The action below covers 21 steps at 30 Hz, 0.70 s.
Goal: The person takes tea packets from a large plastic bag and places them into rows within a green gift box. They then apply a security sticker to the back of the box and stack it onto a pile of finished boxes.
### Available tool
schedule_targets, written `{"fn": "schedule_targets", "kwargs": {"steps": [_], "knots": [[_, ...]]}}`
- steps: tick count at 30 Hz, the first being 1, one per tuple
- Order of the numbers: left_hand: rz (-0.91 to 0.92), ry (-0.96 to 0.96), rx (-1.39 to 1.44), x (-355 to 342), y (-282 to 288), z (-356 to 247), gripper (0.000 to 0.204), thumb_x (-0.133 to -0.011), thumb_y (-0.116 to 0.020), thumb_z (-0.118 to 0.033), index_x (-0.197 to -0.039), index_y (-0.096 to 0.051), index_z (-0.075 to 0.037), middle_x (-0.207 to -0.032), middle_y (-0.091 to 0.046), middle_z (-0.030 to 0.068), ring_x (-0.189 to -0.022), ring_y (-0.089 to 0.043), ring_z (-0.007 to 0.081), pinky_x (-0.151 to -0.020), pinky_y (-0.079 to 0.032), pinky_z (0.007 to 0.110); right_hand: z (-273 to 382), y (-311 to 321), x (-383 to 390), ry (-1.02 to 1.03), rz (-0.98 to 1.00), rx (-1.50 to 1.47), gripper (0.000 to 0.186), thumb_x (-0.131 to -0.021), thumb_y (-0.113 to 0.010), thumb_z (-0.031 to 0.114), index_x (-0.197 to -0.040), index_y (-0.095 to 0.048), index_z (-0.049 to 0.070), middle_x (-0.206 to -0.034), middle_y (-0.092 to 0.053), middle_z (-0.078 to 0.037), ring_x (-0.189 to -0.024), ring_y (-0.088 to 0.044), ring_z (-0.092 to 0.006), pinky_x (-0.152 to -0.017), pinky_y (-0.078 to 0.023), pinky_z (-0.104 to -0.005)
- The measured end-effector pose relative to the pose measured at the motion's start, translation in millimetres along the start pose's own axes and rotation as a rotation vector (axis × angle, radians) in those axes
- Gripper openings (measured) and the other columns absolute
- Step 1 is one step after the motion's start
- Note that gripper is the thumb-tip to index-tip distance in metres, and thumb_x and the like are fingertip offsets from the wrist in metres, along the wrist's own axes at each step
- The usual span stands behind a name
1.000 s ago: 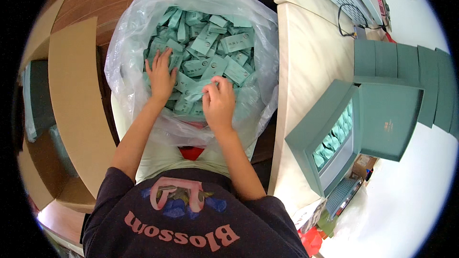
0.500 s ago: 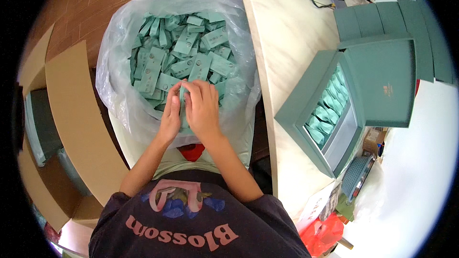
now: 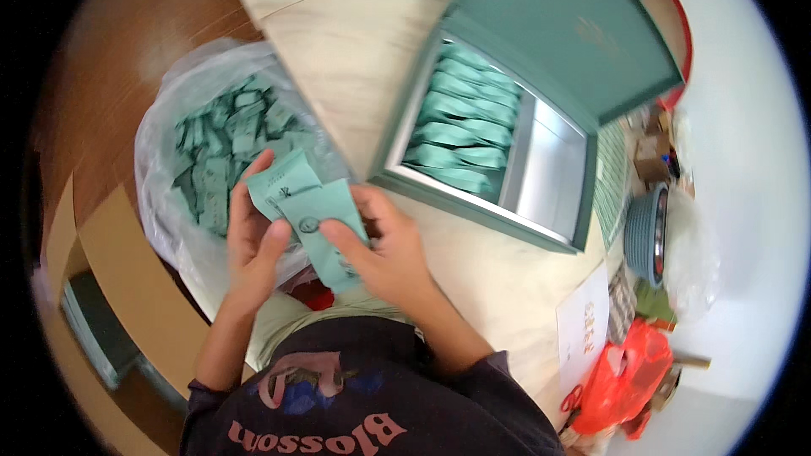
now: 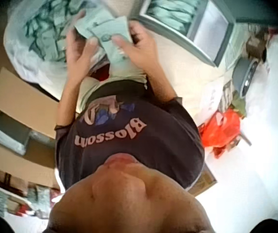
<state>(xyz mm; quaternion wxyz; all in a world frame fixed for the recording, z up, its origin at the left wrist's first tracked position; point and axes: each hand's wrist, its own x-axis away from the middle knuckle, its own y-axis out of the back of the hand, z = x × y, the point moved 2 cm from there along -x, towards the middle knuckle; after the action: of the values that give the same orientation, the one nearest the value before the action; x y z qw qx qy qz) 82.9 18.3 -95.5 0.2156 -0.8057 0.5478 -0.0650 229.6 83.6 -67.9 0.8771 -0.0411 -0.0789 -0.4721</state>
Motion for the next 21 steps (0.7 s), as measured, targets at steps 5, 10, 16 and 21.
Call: {"fn": "schedule_targets", "kwargs": {"steps": [5,10,16,21], "knots": [[0.48,-0.233,-0.63,-62,-41,-29,0.053,-0.083,-0.066,-0.017,-0.132,-0.048,-0.005,-0.125,-0.054,0.0121,-0.12,-0.047,0.0275,-0.103,-0.034,0.038,60,111,24,0.289,-0.316,0.244,0.031,-0.087,-0.068,0.01,-0.114,-0.055,0.0,-0.096,-0.065,-0.004,-0.09,-0.06,-0.0102,-0.08,-0.049,-0.0246],[0.845,-0.361,-1.095,-111,-106,-10,0.055,-0.076,-0.072,-0.017,-0.125,-0.053,-0.004,-0.127,-0.052,0.0123,-0.13,-0.039,0.0325,-0.107,-0.032,0.041,72,165,23,0.388,-0.381,0.468,0.025,-0.083,-0.073,0.012,-0.101,-0.061,-0.001,-0.091,-0.066,-0.004,-0.08,-0.058,-0.0106,-0.072,-0.046,-0.0235],[0.96,-0.446,-1.313,-137,-121,9,0.069,-0.065,-0.08,-0.025,-0.126,-0.053,-0.007,-0.14,-0.044,0.0118,-0.133,-0.036,0.0314,-0.113,-0.025,0.047,73,177,10,0.409,-0.283,0.638,0.02,-0.08,-0.074,0.012,-0.09,-0.063,-0.001,-0.083,-0.062,-0.01,-0.075,-0.059,-0.0206,-0.067,-0.046,-0.029],[0.943,-0.509,-1.456,-143,-126,15,0.069,-0.062,-0.081,-0.016,-0.126,-0.055,-0.012,-0.137,-0.047,0.0091,-0.13,-0.039,0.0291,-0.112,-0.028,0.045,66,178,-1,0.476,-0.134,0.657,0.021,-0.077,-0.075,0.012,-0.089,-0.064,0.0,-0.083,-0.062,-0.011,-0.074,-0.06,-0.0284,-0.065,-0.048,-0.0351]]}}
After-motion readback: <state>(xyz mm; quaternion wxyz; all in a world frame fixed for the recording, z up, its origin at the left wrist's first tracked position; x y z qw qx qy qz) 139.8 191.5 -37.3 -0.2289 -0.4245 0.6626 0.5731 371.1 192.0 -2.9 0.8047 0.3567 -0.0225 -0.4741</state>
